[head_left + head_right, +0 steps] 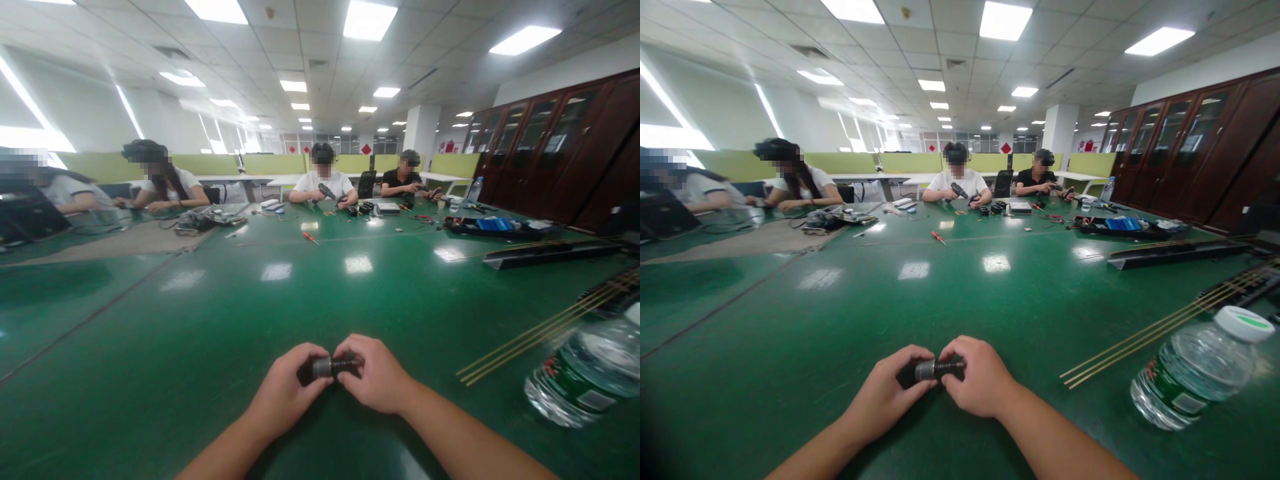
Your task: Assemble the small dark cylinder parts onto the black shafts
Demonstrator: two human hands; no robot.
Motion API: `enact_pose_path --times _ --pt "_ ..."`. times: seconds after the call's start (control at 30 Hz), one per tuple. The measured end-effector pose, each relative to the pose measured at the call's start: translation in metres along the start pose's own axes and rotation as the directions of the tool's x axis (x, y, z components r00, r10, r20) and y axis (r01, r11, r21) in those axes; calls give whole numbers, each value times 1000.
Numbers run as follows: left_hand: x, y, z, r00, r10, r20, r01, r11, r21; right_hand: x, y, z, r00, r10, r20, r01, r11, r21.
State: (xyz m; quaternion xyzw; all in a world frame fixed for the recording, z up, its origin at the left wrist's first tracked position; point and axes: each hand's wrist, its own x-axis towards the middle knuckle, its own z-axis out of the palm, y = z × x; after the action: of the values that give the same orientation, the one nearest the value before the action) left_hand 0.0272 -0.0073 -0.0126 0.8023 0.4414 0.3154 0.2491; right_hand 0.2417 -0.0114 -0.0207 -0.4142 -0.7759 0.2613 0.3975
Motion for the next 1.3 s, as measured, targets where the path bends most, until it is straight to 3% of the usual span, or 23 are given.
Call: enact_pose_path --times 1.3 --pt "-2 2 0 1000 17 -25 -16 999 39 2 -2 -2 999 45 9 -45 999 -24"
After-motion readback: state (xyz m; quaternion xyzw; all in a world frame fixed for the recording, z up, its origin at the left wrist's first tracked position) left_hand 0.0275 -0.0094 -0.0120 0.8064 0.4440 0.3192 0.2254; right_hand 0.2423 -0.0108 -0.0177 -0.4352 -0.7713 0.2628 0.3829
